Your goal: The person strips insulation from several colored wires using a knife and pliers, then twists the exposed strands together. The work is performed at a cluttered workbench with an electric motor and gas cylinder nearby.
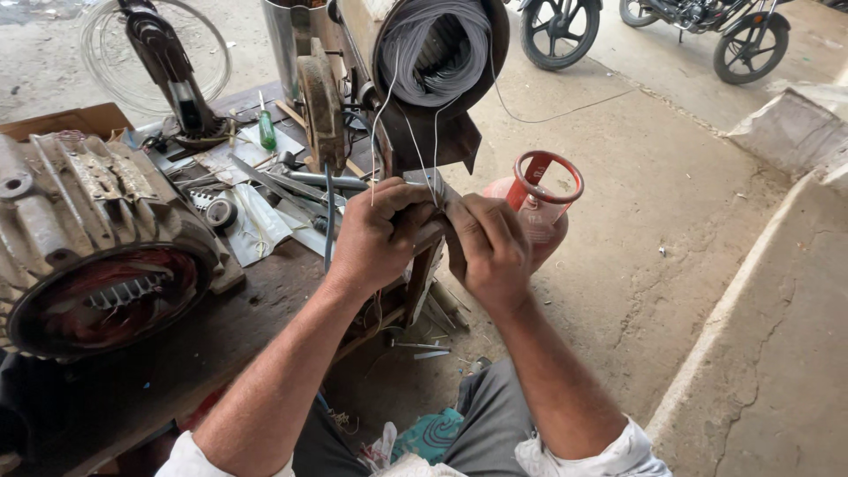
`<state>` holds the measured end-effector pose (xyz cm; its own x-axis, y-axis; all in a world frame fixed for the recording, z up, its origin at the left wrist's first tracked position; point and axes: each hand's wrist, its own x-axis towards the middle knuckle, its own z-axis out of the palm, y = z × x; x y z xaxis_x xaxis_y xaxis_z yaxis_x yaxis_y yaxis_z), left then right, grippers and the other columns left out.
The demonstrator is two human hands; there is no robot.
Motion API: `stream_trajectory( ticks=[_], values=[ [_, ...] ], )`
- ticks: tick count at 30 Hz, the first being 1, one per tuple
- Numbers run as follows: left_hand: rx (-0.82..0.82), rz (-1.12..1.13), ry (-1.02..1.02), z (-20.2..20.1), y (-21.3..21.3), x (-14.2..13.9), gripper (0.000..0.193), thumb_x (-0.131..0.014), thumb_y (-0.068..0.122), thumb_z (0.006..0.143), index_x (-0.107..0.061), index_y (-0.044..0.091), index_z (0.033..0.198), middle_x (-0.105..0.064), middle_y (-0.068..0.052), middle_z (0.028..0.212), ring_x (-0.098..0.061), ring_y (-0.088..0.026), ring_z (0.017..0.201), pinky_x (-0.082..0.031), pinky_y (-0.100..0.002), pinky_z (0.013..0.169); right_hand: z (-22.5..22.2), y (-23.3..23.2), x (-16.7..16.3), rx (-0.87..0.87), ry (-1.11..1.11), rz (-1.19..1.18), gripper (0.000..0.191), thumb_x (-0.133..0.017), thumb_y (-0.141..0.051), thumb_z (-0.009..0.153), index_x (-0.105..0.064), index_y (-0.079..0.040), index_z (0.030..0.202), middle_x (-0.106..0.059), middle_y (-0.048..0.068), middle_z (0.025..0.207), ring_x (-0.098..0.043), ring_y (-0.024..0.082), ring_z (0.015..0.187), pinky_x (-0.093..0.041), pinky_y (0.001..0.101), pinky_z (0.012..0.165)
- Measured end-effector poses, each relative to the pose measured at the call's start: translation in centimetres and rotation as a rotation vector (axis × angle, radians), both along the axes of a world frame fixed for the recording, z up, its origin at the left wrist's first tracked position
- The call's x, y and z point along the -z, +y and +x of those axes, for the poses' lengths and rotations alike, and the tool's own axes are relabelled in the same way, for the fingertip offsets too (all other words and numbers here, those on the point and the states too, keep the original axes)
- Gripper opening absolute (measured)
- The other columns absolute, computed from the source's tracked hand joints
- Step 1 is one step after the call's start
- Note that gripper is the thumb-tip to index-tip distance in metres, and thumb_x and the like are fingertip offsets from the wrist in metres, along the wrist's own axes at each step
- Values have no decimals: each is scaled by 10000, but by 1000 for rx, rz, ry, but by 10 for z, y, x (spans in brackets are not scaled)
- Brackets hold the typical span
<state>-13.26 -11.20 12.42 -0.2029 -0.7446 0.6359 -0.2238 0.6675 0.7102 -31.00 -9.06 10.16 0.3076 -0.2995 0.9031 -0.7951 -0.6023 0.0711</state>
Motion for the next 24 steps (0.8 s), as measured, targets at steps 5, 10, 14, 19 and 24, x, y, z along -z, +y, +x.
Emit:
stream_trajectory(
  ticks=[5, 10, 14, 19, 24],
  values=[
    [11, -90, 18, 0, -11, 9, 175, -721, -38, 877, -706, -8, 1049, -683, -100, 908, -717, -241, 814, -572, -327, 708, 14, -12, 28, -407, -875, 690, 189, -670, -97, 996, -678, 25, 1139, -687, 128, 1037, -682, 239, 855, -563, 344, 744],
    [46, -47, -44, 1, -46, 23, 199, -679, -85, 894, -720, 11, 1063, -667, -106, 899, -707, -259, 799, -555, -320, 685, 0, -47, 58, -684, -1346, 1113, 225, -687, -141, 1014, -679, 31, 1159, -701, 135, 1043, -701, 225, 834, -574, 339, 717],
    [78, 82, -10, -5, -68, 12, 235, -665, -76, 903, -718, 40, 1100, -702, -81, 954, -742, -234, 823, -574, -299, 682, -22, -78, 42, -573, -957, 887, 258, -701, -175, 1029, -679, 36, 1175, -713, 140, 1048, -715, 215, 817, -584, 334, 696],
    [15, 140, -36, -13, -59, -4, 217, -683, -58, 900, -727, 52, 1083, -691, -78, 905, -729, -233, 761, -563, -314, 638, -36, -77, 4, -204, -26, 230, 348, -729, -201, 959, -635, 66, 1162, -658, 193, 1118, -705, 323, 884, -590, 419, 777],
    [-44, 30, -9, -16, -42, 18, 202, -687, -48, 903, -728, 45, 1079, -672, -94, 879, -707, -260, 761, -546, -325, 650, -34, -66, 15, -203, 31, 153, 160, -668, -141, 973, -656, 10, 1025, -680, 145, 953, -701, 282, 821, -578, 420, 726]
  ],
)
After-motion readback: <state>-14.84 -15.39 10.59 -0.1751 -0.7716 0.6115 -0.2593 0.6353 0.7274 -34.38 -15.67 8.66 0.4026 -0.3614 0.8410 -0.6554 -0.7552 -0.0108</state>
